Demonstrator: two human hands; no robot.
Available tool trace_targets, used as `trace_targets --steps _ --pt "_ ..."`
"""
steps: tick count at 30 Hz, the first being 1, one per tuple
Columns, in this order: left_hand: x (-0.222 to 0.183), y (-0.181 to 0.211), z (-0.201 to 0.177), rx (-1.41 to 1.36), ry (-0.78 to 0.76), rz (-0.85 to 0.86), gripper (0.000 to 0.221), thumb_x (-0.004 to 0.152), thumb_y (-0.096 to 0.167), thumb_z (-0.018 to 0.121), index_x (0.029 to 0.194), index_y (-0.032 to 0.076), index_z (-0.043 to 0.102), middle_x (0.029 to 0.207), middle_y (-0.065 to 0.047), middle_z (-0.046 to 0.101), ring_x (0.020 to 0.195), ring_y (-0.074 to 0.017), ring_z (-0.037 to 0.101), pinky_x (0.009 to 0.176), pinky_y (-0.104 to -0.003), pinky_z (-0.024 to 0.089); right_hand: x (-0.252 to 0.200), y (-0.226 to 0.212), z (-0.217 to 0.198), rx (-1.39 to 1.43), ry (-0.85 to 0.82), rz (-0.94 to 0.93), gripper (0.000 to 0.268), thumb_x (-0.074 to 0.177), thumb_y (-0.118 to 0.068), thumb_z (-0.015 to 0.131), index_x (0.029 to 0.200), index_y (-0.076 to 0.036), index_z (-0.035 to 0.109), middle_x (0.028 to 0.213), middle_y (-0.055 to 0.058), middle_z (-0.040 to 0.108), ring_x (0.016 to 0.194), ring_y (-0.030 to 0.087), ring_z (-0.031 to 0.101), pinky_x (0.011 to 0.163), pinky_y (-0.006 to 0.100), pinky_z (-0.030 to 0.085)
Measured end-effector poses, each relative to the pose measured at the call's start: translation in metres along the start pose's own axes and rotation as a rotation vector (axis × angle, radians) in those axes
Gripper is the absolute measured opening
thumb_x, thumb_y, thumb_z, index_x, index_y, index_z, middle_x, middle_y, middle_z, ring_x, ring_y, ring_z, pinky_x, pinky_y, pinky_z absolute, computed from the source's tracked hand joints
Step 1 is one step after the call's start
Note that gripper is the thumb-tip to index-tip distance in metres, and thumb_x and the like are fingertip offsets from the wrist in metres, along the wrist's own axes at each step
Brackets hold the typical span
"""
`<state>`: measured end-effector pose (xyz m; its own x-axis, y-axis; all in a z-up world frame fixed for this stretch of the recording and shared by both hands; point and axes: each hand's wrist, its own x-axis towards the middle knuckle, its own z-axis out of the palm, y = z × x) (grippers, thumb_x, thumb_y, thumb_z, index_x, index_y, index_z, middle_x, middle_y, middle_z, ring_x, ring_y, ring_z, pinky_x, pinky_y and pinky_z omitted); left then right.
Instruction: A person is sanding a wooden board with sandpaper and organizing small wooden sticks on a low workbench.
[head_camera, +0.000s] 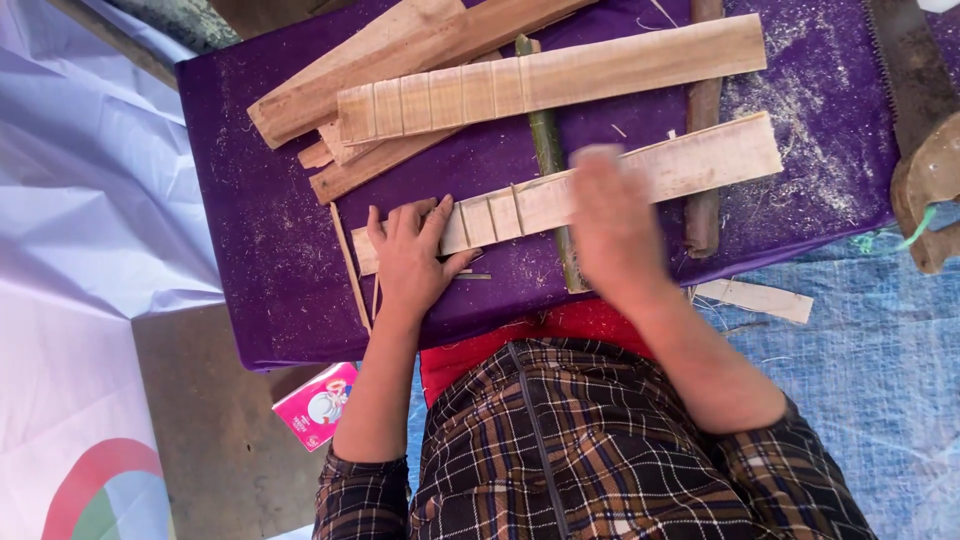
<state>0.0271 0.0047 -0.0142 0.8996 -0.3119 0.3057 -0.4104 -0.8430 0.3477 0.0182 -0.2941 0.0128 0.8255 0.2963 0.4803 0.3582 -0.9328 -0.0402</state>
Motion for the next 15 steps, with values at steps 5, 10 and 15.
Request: trace_targets --steps 5,10,15 --pt "0.001 0.000 -0.001 0.002 -0.012 -0.002 0.080 0.073 0.047 0.089 0.141 0.015 0.064 0.122 -0.009 0.061 0.121 -0.0314 0.057 0.114 -0.071 0.018 -0.007 -0.023 -0.005 0.287 -0.204 -0.089 0.047 0.105 -0.018 0.054 0.149 -0.002 0.052 0.165 0.018 0.036 0.156 0.029 0.024 0.124 0.058 0.011" --pt "0.001 0.000 -0.001 -0.001 -0.017 -0.005 0.081 0.073 0.048 0.088 0.143 0.016 0.063 0.123 -0.009 0.060 0.122 -0.0314 0.056 0.115 -0.070 0.017 -0.025 0.075 -0.049 0.194 -0.134 0.028 0.053 0.109 -0.029 0.049 0.154 0.000 0.049 0.164 0.017 0.041 0.155 0.030 0.029 0.121 0.057 0.009" --pt "0.000 0.001 -0.004 0.004 -0.007 -0.006 0.081 0.073 0.048 0.089 0.142 0.016 0.063 0.124 -0.008 0.060 0.122 -0.0306 0.056 0.115 -0.070 0.017 -0.059 0.109 -0.024 -0.071 -0.065 0.238 0.046 0.122 -0.018 0.054 0.154 0.012 0.063 0.163 0.032 0.055 0.157 0.041 0.037 0.121 0.062 0.000"
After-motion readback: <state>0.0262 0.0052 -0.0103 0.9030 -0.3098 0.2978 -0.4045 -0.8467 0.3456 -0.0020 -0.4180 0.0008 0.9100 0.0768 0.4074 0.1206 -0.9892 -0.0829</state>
